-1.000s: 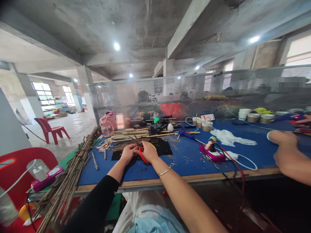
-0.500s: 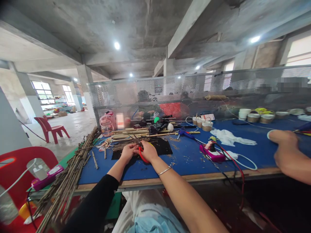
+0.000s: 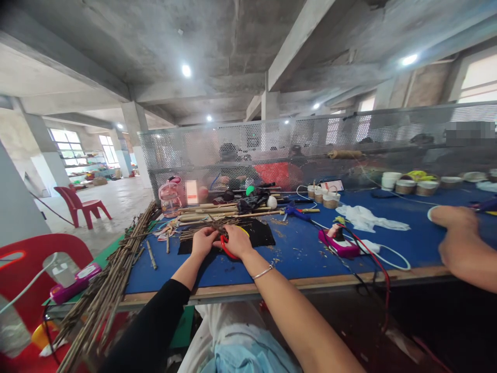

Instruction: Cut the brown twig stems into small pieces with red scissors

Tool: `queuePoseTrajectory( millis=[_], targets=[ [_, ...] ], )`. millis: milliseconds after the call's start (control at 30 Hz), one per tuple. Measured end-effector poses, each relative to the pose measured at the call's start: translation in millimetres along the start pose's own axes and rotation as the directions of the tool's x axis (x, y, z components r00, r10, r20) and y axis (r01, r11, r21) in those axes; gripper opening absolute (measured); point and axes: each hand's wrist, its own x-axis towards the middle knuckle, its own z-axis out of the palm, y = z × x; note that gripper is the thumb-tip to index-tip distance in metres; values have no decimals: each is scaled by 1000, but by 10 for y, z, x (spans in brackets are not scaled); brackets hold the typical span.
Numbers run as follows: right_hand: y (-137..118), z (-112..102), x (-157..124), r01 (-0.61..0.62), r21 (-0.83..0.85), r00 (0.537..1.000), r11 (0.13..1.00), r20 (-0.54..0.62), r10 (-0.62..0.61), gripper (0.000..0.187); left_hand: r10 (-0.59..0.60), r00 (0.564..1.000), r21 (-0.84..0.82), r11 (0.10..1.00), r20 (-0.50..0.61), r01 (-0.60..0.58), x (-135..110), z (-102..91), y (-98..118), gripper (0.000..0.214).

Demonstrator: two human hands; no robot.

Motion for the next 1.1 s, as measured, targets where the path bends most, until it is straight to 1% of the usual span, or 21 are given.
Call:
queuePoseTrajectory(
  millis=[100,233,400,467,567,667,733,833,933,1000,1100],
  targets=[
    [30,46,7,25,-15,999,1000,-48,-26,61,10,1000,21,1000,10,-10,-7,8,10,13],
    [57,87,14,31,-16,996,999,-87,-32,61,-41,998,-64,997,38,43,-2,32,1,17],
    [70,99,20,23,32,998,999,-63,-21,62,-68,996,-150,986,57,76,11,46,-35,20],
    [57,76,16,14,69,999,998,-34,-12,59,-101,991,-207,971,93,118,13,54,-48,24],
    [22,18,4,-16,111,1000,994,5,15,56,-155,972,-329,921,178,207,8,71,-51,31],
    [-4,-22,-4,-53,127,999,991,17,51,53,-162,953,-408,876,256,259,-9,80,-27,38],
    [-4,-20,-2,-53,127,999,990,16,51,54,-164,944,-419,865,286,277,-23,78,-2,39],
    [13,12,6,-15,114,1000,993,0,15,58,-171,943,-416,864,286,283,-40,69,32,38],
    [22,29,14,3,106,1000,994,-25,0,61,-149,937,-411,868,317,278,-47,64,43,39],
    [13,17,14,-8,115,1000,993,-19,10,59,-131,935,-401,877,330,265,-45,65,36,41],
    [-18,-28,8,-46,121,999,992,15,45,55,-139,944,-378,891,299,251,-34,68,13,45]
  ],
)
